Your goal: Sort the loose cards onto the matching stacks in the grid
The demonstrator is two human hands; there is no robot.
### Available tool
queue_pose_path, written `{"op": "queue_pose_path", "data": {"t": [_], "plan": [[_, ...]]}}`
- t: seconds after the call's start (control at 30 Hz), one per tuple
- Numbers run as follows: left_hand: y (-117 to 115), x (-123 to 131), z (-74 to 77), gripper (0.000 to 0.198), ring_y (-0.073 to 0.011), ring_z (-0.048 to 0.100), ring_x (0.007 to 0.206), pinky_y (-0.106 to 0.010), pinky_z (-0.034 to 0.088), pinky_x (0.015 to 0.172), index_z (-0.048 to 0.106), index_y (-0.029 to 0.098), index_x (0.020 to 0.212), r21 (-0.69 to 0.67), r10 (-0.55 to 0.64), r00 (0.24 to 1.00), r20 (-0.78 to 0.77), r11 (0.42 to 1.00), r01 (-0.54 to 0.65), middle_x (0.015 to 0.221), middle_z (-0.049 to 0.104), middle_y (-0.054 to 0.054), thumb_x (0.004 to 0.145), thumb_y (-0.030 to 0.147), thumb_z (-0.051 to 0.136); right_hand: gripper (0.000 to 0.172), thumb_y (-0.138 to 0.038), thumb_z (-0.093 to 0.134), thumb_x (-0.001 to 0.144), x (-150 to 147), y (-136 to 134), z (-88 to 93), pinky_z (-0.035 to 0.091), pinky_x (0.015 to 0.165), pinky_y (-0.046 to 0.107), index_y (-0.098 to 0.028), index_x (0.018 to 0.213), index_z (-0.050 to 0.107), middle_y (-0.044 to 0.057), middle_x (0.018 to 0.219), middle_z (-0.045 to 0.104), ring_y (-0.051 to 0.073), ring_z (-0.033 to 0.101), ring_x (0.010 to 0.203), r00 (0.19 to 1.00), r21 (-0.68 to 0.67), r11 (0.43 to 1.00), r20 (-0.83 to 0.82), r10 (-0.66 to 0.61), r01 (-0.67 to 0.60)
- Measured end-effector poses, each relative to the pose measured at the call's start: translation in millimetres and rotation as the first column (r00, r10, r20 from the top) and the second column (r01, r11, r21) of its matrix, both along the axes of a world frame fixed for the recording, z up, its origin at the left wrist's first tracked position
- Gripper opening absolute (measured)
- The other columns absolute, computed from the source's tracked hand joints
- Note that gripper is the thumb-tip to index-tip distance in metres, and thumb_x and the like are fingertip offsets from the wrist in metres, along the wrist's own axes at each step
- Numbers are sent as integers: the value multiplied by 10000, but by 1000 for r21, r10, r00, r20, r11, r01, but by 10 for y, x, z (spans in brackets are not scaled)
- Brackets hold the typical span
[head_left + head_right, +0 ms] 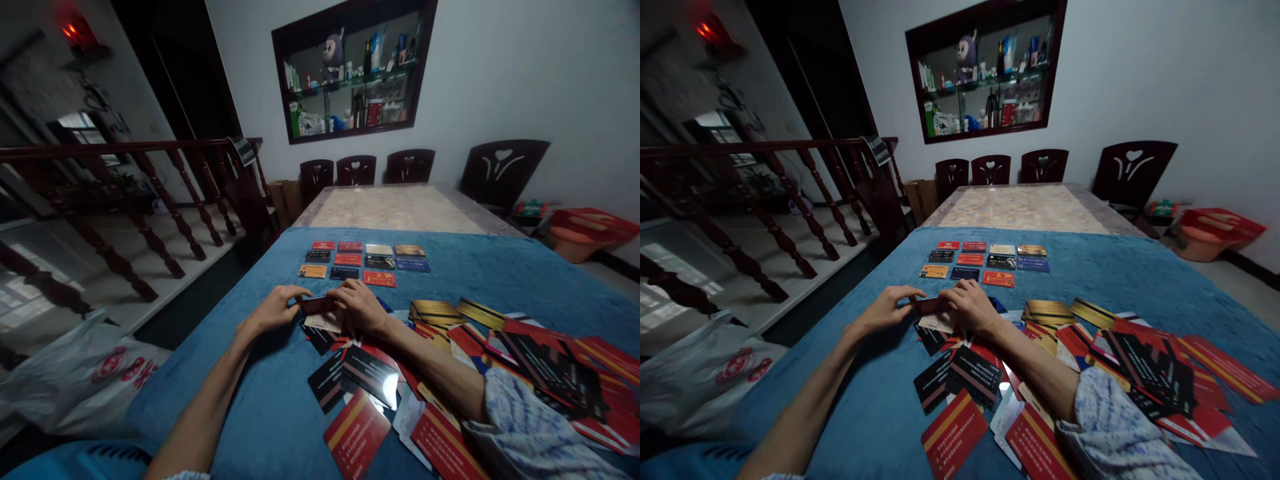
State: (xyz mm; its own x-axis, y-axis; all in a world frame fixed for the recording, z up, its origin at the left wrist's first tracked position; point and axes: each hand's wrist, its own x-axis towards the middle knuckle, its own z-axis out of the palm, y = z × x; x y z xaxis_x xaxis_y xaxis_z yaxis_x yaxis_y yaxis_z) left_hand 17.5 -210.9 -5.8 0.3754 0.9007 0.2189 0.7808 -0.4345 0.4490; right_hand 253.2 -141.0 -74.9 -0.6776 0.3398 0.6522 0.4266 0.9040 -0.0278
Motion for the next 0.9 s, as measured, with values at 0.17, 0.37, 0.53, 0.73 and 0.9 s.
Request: {"op": "queue_pose_path", "data": {"t": [0.17, 0.37, 0.53, 0.73, 0.9], "plan": [[5, 8, -22, 318, -149, 633, 822, -265, 487, 816, 648, 178, 987, 13, -7, 1000, 13, 1000, 7, 907, 697, -11, 745, 60, 479, 306, -128, 592, 871, 1, -10, 2, 344, 810, 349, -196, 1168, 616, 65, 911, 711, 221, 513, 899, 999, -6, 1000, 32, -17, 17], [14, 12, -49, 244, -152, 616, 820, -267, 467, 791, 591, 190, 935, 11, -19, 1000, 2, 1000, 19, 889, 670, -13, 757, 71, 474, 366, -141, 582, 871, -25, -39, 16, 329, 843, 379, -211, 1230, 597, 73, 928, 722, 228, 514, 898, 996, 3, 999, 82, -39, 38], [17, 38, -78, 254, -167, 616, 813, -291, 456, 788, 564, 205, 968, 18, 10, 999, -52, 1000, -9, 897, 671, -21, 766, 80, 475, 358, -158, 591, 884, -49, -54, 25, 319, 835, 381, -210, 1238, 593, 73, 898, 719, 226, 521, 878, 995, 14, 999, 84, -45, 44], [21, 56, -121, 229, -176, 614, 798, -301, 455, 787, 544, 217, 994, 33, 46, 996, -73, 999, -44, 867, 666, -15, 803, 118, 466, 380, -166, 608, 884, -60, -54, 24, 310, 849, 383, -215, 1260, 589, 71, 893, 708, 223, 512, 872, 993, 25, 998, 94, -66, 64], [18, 64, -141, 202, -185, 613, 760, -292, 455, 750, 540, 222, 1009, 62, 69, 986, -149, 996, -61, 833, 657, -14, 836, 160, 457, 417, -177, 589, 904, -61, -58, 29, 305, 853, 391, -262, 1312, 574, 53, 881, 700, 213, 501, 841, 990, 35, 996, 118, -81, 78]]}}
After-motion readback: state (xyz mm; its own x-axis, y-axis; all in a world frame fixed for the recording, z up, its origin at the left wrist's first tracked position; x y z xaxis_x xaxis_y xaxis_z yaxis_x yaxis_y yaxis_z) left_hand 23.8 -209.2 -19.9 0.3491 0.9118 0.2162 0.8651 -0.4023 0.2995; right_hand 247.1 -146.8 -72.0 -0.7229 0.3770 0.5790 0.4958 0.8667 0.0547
